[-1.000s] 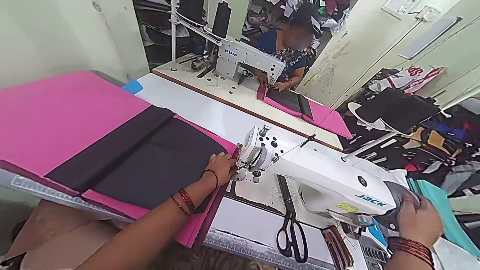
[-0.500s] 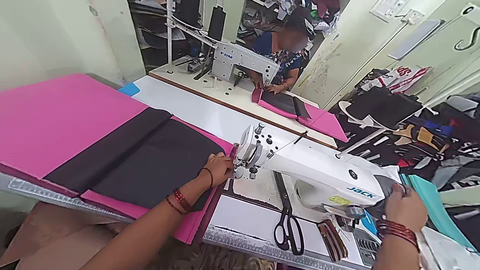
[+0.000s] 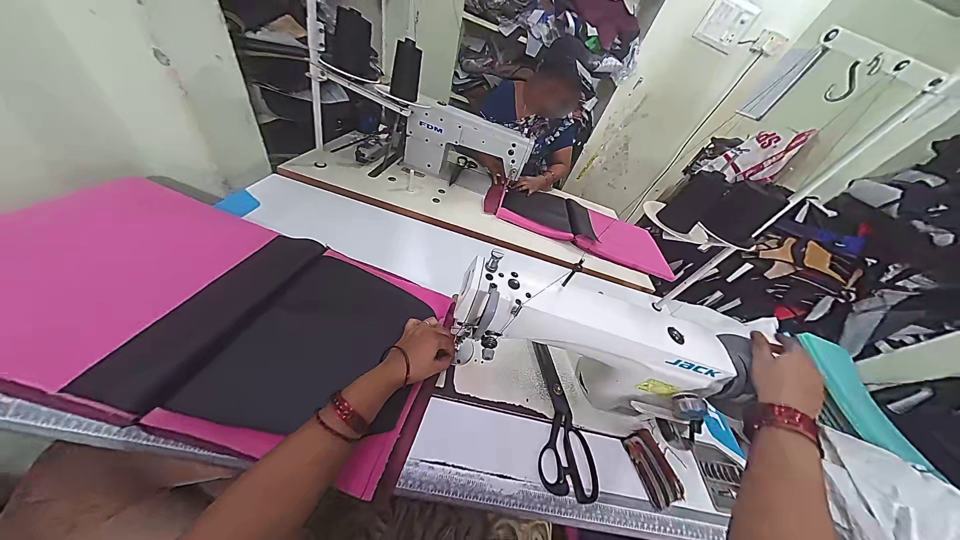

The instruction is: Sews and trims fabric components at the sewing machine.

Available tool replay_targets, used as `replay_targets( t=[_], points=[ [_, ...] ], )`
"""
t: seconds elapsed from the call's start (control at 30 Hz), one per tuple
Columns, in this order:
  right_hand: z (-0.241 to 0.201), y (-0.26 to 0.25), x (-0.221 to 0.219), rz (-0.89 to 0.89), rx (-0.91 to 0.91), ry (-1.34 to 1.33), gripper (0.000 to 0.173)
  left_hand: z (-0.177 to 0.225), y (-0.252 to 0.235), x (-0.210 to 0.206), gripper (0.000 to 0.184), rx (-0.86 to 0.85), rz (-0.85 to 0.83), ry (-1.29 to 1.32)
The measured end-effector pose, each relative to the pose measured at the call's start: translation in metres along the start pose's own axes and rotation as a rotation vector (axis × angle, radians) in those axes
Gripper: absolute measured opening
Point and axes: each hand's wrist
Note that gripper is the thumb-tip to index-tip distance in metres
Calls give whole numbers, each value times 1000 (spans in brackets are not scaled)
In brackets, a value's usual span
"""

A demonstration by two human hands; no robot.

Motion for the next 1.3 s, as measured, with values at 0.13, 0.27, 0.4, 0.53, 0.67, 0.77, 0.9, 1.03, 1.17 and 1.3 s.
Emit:
replay_targets(
  t=[0.13,0.27,0.4,0.53,0.67,0.77,0.9,1.03,1.17,1.3],
  points=[
    [0,16,-9,11,-139,33,54,-1,-1,0,28,1,-17,-7],
    [62,93,-72,246,-162,-253,49,-2,-1,1,27,-5,-27,4],
    [84,106,-87,319,-101,-299,45,-5,-1,3,27,-26,-1,60],
    [38,41,-19,258,81,-170,51,-6,2,2,26,-54,22,108],
    [-2,1,3,-76,-82,69,59,-3,0,1,28,-36,-4,22],
    [18,46,-24,161,-175,-99,56,-3,-2,-1,28,-3,-24,-7],
    [90,116,-92,213,-127,-211,40,2,0,-1,28,26,-53,-33],
    [63,79,-37,452,45,-157,49,5,-2,4,28,35,-36,-48],
    [18,16,7,-23,-3,-20,54,5,0,2,27,30,-40,-32],
    [26,50,-32,190,-141,-190,54,0,-2,3,28,14,-48,-21]
  ],
)
Point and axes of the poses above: each hand's wrist, its own y-axis away from the middle knuckle, its own x-axis out of the back of the hand, z = x × y, and after that the axes turned 3 degrees about -x, right-handed
